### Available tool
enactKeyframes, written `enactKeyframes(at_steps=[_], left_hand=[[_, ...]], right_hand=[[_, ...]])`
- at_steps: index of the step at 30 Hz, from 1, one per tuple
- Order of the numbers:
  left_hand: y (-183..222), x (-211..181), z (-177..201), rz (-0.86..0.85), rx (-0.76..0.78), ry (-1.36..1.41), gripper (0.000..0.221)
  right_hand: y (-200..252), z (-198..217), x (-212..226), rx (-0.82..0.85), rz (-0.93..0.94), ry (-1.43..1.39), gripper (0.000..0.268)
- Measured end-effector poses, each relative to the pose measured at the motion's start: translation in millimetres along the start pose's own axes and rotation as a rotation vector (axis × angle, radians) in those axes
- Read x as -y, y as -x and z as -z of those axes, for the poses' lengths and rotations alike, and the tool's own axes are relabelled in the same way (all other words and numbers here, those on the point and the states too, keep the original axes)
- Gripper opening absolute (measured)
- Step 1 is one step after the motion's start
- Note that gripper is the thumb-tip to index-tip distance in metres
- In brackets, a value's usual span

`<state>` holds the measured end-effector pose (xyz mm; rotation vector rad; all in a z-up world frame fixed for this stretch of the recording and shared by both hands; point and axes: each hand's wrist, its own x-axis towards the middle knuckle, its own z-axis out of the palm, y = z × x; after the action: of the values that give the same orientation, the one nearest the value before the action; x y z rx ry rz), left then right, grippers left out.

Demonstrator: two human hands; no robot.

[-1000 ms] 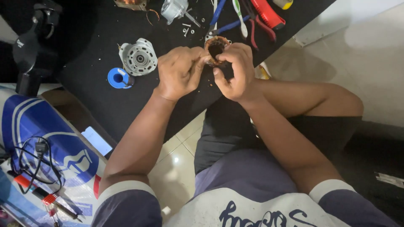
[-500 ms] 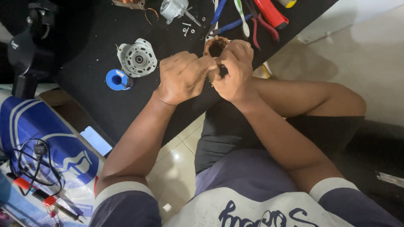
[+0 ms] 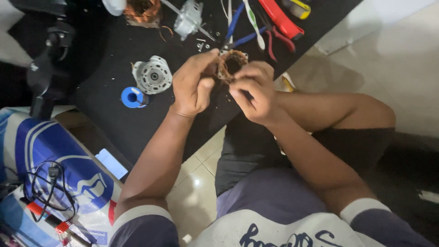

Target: Repairing an electric motor by untangling copper windings and testing connections on the stator.

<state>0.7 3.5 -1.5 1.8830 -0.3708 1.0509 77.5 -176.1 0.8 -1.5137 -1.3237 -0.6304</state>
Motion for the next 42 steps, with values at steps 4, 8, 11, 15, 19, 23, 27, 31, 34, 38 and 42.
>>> enactKeyframes(at_steps=[4, 8, 11, 15, 19, 23, 27, 31, 34, 38, 42], left_hand=[[-12, -26, 6, 0.242, -0.063, -0.112, 0.024], [-18, -25, 8, 0.100, -0.015, -0.241, 0.022], [-18, -18, 10, 0.043, 0.217, -0.148, 0.026], [-17, -14, 7, 0.078, 0.342, -0.171, 0.019], [-18, -15, 9, 0.109, 0.357, -0.134, 0.019], [-20, -18, 7, 0.100, 0.353, -0.156, 0.015], [-23, -23, 6, 0.117, 0.350, -0.144, 0.013], [-20, -22, 4, 0.150, 0.345, -0.120, 0.012], [-18, -19, 2, 0.154, 0.341, -0.114, 0.012], [-18, -20, 1, 0.161, 0.355, -0.073, 0.010], [-15, -20, 0, 0.142, 0.359, -0.054, 0.007]], right_hand=[[-3, 30, 32, 0.256, -0.157, 0.051, 0.015], [9, 51, 42, 0.406, -0.214, -0.126, 0.010], [20, 60, 48, 0.374, -0.345, -0.294, 0.014], [36, 75, 41, 0.181, -0.530, -0.645, 0.012], [27, 91, 45, -0.027, -0.581, -0.867, 0.015], [26, 125, 41, -0.137, -0.572, -1.101, 0.028], [29, 169, 35, -0.233, -0.637, -1.205, 0.030], [52, 206, 21, -0.351, -0.605, -1.205, 0.035], [52, 228, 19, -0.404, -0.630, -1.058, 0.030], [46, 240, 18, -0.411, -0.723, -0.890, 0.021], [32, 238, 23, -0.420, -0.849, -0.801, 0.025]])
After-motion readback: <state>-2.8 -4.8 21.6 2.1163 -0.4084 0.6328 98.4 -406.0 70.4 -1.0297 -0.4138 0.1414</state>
